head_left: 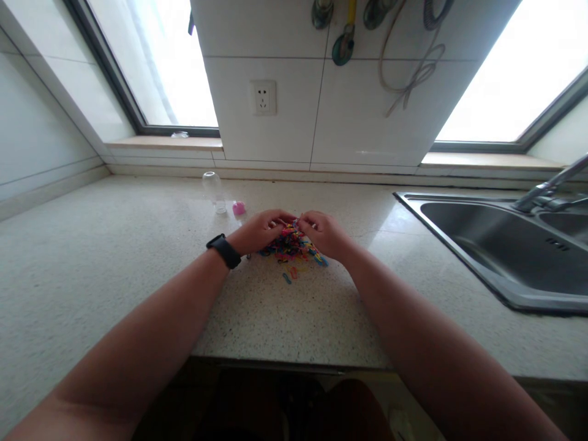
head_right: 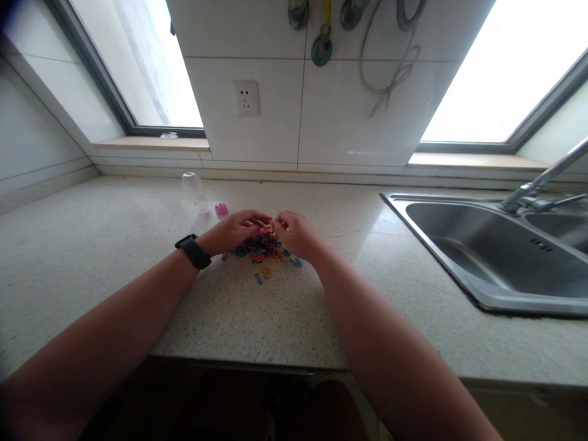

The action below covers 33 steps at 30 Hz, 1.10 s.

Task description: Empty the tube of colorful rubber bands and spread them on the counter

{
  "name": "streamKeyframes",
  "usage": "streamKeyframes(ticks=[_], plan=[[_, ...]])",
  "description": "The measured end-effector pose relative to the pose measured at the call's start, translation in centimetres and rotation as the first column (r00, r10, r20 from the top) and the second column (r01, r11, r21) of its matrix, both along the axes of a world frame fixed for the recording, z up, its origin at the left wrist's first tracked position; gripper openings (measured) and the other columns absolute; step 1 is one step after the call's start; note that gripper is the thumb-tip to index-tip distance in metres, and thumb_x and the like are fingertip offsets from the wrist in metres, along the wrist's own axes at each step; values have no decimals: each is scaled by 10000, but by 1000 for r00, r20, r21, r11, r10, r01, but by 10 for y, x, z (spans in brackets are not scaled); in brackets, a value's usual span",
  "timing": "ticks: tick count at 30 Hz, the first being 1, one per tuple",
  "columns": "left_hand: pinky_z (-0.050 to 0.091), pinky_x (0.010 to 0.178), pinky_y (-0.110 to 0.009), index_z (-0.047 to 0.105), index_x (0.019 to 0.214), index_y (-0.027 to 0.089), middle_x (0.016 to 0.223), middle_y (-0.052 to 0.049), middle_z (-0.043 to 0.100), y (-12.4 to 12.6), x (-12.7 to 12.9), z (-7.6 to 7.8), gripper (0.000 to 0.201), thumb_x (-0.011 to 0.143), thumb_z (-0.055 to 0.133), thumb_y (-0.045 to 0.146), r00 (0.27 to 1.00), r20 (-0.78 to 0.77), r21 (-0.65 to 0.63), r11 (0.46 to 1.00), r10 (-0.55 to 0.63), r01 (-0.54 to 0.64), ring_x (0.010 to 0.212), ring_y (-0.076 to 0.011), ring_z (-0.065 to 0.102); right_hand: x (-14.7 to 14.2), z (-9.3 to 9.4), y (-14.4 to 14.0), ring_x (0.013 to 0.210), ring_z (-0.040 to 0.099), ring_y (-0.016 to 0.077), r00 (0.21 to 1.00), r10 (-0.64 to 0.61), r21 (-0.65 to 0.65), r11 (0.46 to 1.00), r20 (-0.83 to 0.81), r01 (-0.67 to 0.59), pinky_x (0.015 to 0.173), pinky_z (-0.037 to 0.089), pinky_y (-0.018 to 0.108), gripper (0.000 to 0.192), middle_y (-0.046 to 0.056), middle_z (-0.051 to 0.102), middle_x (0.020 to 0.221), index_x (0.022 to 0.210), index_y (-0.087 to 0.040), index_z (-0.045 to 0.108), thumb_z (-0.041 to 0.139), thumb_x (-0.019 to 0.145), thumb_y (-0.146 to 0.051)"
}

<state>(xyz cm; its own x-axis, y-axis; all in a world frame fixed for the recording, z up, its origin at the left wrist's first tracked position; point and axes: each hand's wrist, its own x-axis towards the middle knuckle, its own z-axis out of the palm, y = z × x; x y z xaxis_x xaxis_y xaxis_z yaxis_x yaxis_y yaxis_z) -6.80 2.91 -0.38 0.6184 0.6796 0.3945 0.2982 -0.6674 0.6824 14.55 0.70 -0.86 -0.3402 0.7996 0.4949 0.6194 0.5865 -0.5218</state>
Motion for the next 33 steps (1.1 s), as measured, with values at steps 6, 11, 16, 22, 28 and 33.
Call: streamKeyframes(ticks=[6,11,16,22,28,33], plan=[[422,1003,-332,582,1274,173,1213,-75,620,0,-5,5,454,844,465,88,993,-97,120,989,-72,84,1118,-155,567,2,4,-5,770,548,151,994,-58,-42,997,91,62,679,359,273,253,38,633,860,972,-171,582,450,944,-386],[284,1097,-422,492,1389,182,1344,-115,509,3,-16,6,627,807,634,363,911,-411,284,955,38,88,1246,-270,421,5,1,-8,1066,530,308,944,10,-80,997,330,18,880,389,406,686,150,604,1179,1269,-183,539,582,795,-676],[294,1048,-456,481,1402,161,1278,-157,541,9,-19,-4,781,746,664,543,852,-519,209,977,69,48,1162,-319,464,7,-6,-4,1110,488,347,901,85,-104,994,425,-45,971,359,465,909,174,589,1208,1377,-181,507,601,698,-778],[347,986,-433,571,1314,156,1159,-141,584,11,-13,-5,609,769,656,414,868,-494,228,971,47,77,1078,-298,506,3,-9,2,1095,511,317,894,105,-71,994,435,-82,987,360,430,743,170,593,1174,1317,-170,570,628,755,-652],[413,893,-360,621,1089,139,1041,-109,620,8,-3,-5,307,815,577,271,906,-422,201,972,-29,125,981,-234,547,-4,-8,5,880,562,239,929,72,-114,993,363,-32,768,402,327,442,127,641,1009,1064,-129,602,661,732,-414],[415,757,-319,629,1034,139,941,-77,643,5,-1,-6,283,771,610,240,933,-352,177,984,73,-11,856,-209,576,-4,-9,5,786,540,191,963,39,-100,995,267,-13,676,357,282,349,84,636,900,998,-140,582,651,719,-338]])
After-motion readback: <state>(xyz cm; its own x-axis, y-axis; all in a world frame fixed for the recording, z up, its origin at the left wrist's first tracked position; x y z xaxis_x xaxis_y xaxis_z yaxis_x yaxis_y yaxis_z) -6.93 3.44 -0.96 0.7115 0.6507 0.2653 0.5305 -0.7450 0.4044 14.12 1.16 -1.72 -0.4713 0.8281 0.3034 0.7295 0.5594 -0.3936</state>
